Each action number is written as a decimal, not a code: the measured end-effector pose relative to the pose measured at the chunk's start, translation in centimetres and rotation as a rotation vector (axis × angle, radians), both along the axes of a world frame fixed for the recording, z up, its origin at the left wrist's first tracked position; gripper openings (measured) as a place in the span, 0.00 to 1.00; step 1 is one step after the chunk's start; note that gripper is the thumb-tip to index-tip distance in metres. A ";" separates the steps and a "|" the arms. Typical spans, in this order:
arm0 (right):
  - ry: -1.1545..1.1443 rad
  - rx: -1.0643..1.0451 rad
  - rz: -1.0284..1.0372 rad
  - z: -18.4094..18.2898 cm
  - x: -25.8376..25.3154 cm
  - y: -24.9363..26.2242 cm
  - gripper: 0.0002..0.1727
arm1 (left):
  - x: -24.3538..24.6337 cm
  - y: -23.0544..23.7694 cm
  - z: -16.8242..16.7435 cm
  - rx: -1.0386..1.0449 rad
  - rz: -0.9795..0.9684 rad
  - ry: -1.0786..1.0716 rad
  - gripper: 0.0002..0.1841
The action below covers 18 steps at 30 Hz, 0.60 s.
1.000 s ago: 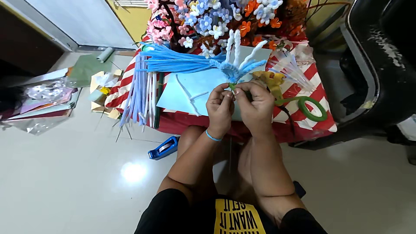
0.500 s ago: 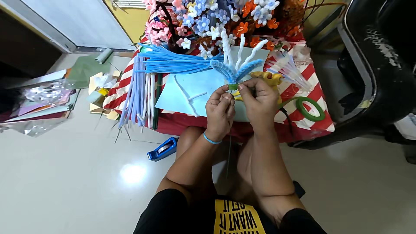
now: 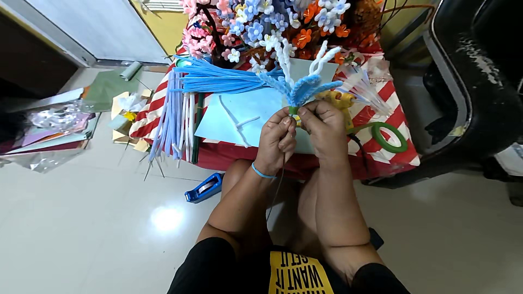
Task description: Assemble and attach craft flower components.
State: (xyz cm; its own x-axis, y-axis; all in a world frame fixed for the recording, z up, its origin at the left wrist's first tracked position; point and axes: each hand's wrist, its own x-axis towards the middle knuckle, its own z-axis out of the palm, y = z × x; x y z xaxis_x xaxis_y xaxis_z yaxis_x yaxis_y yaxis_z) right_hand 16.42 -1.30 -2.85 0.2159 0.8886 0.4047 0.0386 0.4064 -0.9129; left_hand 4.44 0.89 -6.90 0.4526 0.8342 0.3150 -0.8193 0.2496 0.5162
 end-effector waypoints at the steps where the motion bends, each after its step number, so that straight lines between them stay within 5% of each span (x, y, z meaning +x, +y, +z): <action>1: 0.024 -0.008 0.017 0.0 0.1 0.0 0.04 | 0.0 0.1 0.0 0.004 -0.023 -0.013 0.08; 18: 0.063 0.034 0.142 -0.3 1.1 0.2 0.05 | 0.1 0.5 -0.9 -0.142 -0.434 -0.374 0.04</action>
